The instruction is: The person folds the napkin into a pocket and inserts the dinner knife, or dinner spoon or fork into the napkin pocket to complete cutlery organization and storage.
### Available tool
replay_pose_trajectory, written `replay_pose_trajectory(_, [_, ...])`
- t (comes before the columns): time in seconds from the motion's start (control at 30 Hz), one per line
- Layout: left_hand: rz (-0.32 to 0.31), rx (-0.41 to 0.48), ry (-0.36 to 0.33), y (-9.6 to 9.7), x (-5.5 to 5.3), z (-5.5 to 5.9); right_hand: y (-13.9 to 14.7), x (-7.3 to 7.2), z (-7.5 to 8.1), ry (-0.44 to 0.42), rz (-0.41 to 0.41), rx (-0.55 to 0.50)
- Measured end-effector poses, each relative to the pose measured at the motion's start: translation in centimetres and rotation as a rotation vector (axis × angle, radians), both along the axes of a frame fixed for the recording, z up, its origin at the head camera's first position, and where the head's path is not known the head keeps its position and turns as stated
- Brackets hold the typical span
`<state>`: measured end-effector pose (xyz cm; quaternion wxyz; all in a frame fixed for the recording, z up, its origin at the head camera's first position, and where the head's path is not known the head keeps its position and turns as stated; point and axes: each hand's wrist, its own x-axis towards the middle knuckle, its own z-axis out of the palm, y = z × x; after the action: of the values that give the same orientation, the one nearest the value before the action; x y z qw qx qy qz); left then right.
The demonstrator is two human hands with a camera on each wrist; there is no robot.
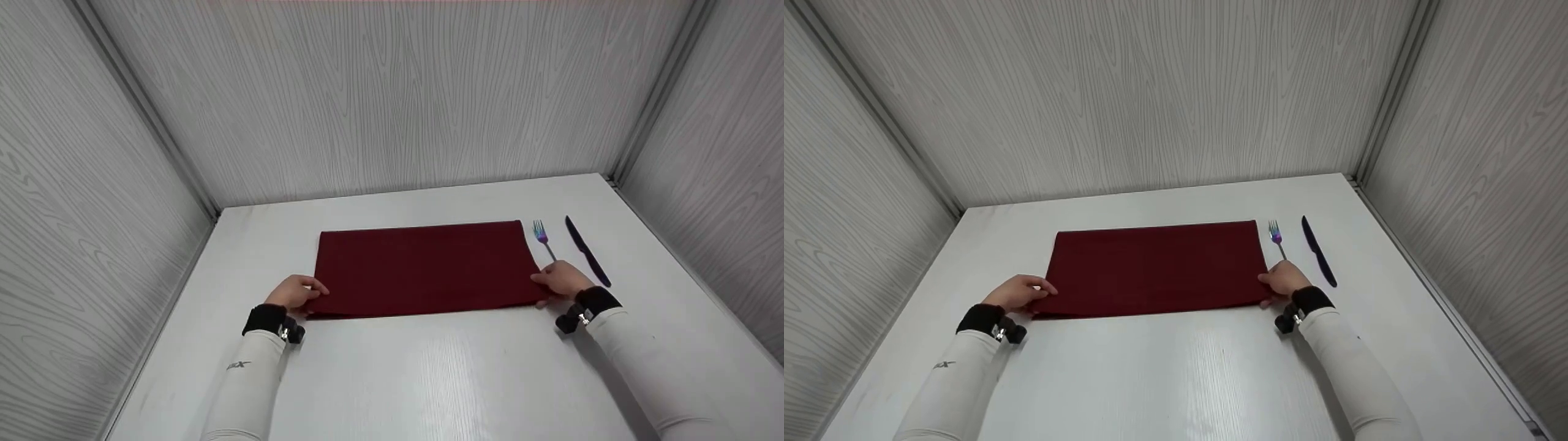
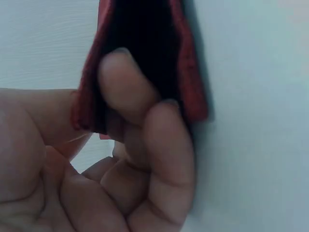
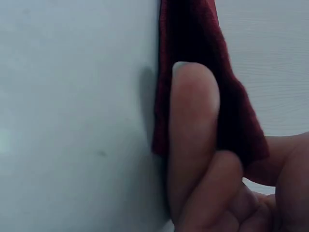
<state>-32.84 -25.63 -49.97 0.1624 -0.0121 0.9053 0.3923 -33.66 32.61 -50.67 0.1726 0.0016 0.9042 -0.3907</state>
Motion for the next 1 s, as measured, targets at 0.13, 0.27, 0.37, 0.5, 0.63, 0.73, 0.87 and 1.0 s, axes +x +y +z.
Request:
replay_pose_trajectory(0.13, [-0.027, -0.053, 0.013, 0.0, 0.0, 0.4, -0.2, -0.1, 0.5, 0.073, 0.037, 0.096])
replay_pose_trajectory(0.27, [-0.053, -0.053, 0.006, -0.2, 0.1, 0.5, -0.2, 0.1, 0.9, 0.107, 0.051, 0.135])
replay_pose_trajectory(0.37, [-0.052, -0.039, -0.003, -0.4, 0.2, 0.3, -0.2, 0.2, 1.0, 0.124, 0.033, 0.131])
replay_pose_trajectory(0.5, [-0.042, -0.029, 0.013, -0.4, 0.3, 0.1, -0.2, 0.2, 0.8, 0.155, 0.014, 0.141])
replay_pose_trajectory(0.63, [-0.029, -0.017, 0.025, -0.3, 0.2, 0.0, -0.2, 0.2, 0.6, 0.172, 0.0, 0.159])
replay_pose_trajectory(0.73, [-0.011, -0.039, 0.035, 0.0, 0.2, 0.0, -0.1, 0.3, 0.5, 0.187, -0.006, 0.177])
replay_pose_trajectory(0.87, [0.01, -0.2, 0.139, 1.0, 0.5, 0.4, -0.6, 0.6, 0.9, 0.23, -0.038, 0.16])
replay_pose_trajectory(1.0, [0.013, -0.258, 0.265, 3.7, 0.7, 0.9, -2.8, 0.9, 1.1, 0.282, -0.08, -0.001])
